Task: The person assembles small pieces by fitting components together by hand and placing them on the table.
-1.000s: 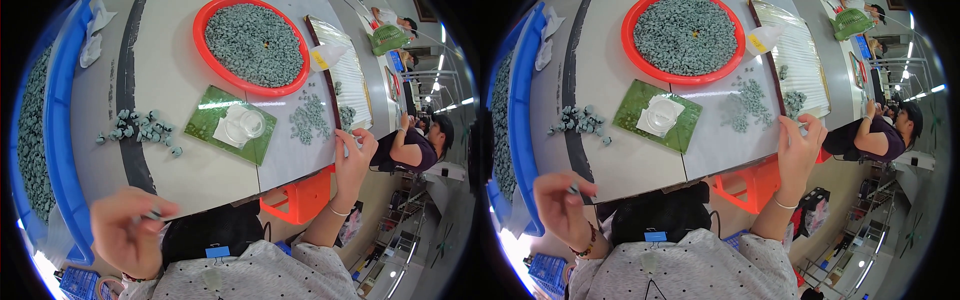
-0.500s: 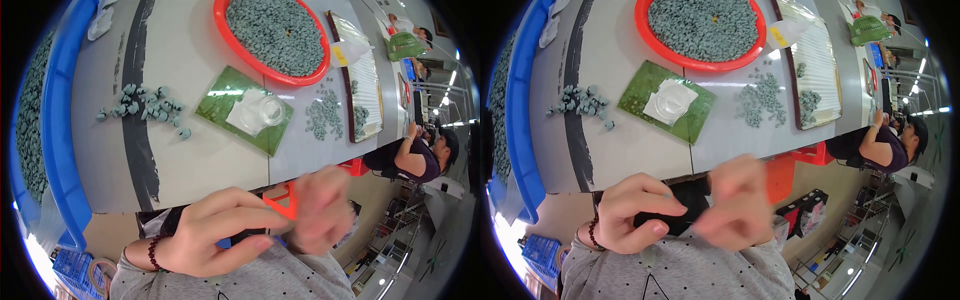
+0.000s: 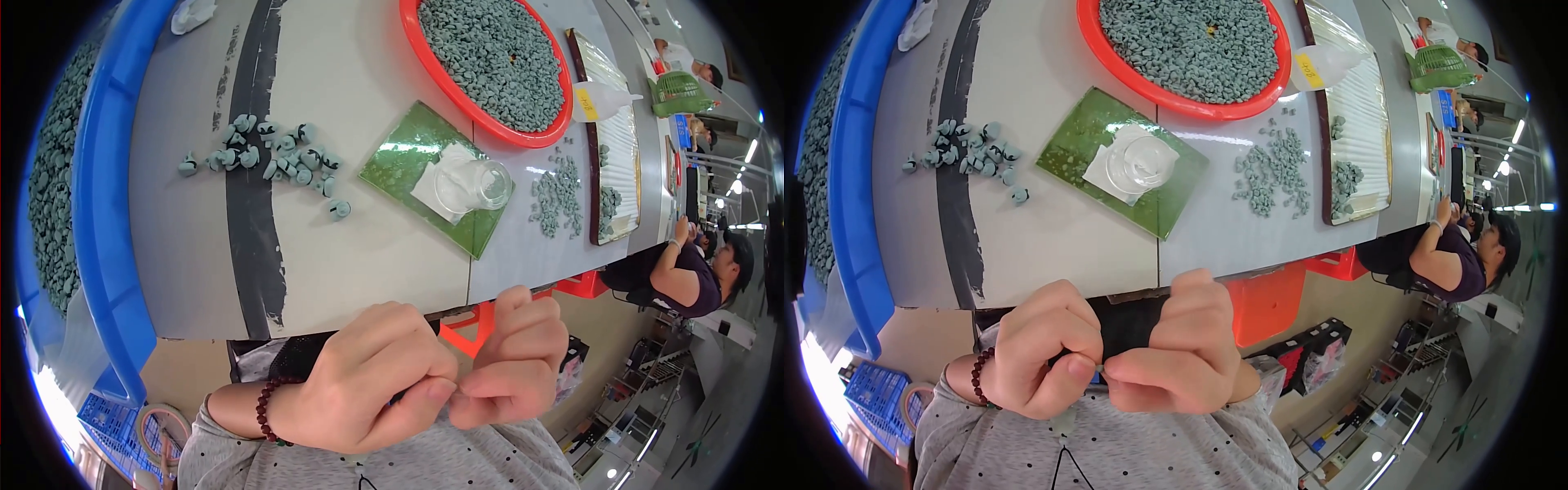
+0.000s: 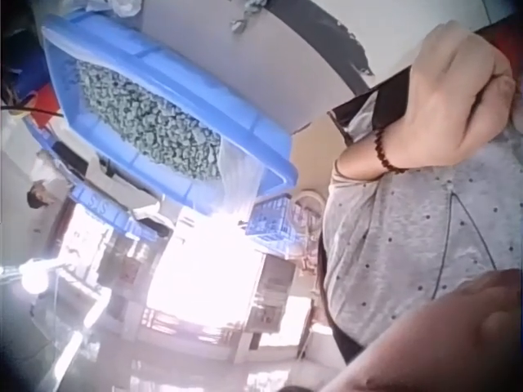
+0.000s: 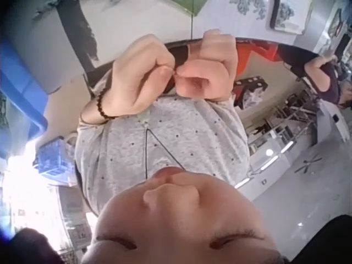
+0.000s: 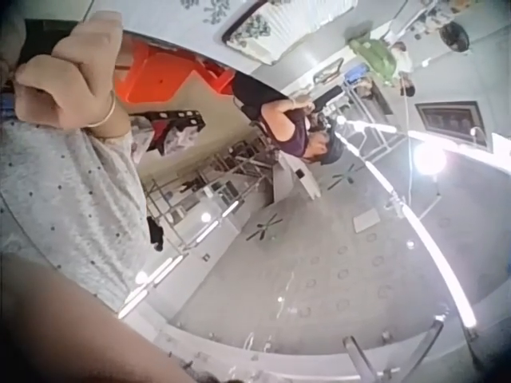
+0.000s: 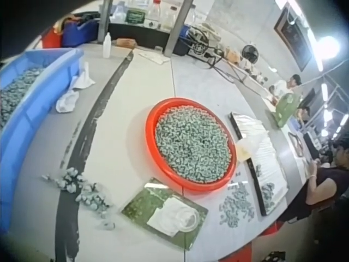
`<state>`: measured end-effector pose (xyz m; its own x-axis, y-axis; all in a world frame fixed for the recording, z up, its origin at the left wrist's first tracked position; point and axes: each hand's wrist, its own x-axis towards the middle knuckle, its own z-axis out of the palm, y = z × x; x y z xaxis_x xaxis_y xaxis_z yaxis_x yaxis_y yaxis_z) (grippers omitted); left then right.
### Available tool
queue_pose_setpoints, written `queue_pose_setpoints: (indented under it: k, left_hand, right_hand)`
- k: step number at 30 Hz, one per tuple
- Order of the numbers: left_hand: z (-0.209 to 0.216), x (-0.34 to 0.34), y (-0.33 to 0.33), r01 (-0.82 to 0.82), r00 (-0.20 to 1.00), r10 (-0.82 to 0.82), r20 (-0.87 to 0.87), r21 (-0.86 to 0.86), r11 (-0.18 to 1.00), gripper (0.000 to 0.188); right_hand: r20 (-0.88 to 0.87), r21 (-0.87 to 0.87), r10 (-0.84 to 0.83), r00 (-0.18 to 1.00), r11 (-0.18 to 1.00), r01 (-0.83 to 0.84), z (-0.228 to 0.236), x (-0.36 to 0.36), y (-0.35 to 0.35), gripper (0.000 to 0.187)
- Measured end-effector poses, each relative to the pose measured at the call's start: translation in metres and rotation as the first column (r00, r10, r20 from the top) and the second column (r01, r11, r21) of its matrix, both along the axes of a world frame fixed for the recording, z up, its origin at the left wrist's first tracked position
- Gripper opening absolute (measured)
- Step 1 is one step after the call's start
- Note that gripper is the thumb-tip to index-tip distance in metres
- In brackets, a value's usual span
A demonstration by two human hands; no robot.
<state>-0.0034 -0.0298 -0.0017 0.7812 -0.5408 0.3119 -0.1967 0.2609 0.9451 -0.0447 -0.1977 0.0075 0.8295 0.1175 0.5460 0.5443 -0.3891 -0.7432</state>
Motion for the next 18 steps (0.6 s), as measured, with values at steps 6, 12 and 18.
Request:
queue_pose_setpoints:
  k: [6,12,18]
  left_hand:
    - [-0.001,-0.001,0.001,-0.132,0.984,0.122,0.130,0.068,0.989,0.005]
    - [-0.001,-0.003,0.001,-0.230,0.956,0.205,0.212,0.102,0.968,0.005]
    - [0.000,0.001,0.006,-0.227,0.955,0.198,0.221,0.114,0.967,0.004]
  right_hand:
    - [0.275,-0.306,-0.152,0.949,0.922,0.236,0.008,0.004,0.006,0.015]
    - [0.171,-0.279,-0.112,0.979,0.947,0.157,0.014,0.009,0.006,0.014]
    - [0.089,-0.275,-0.057,0.994,0.958,0.079,0.018,0.014,0.004,0.021]
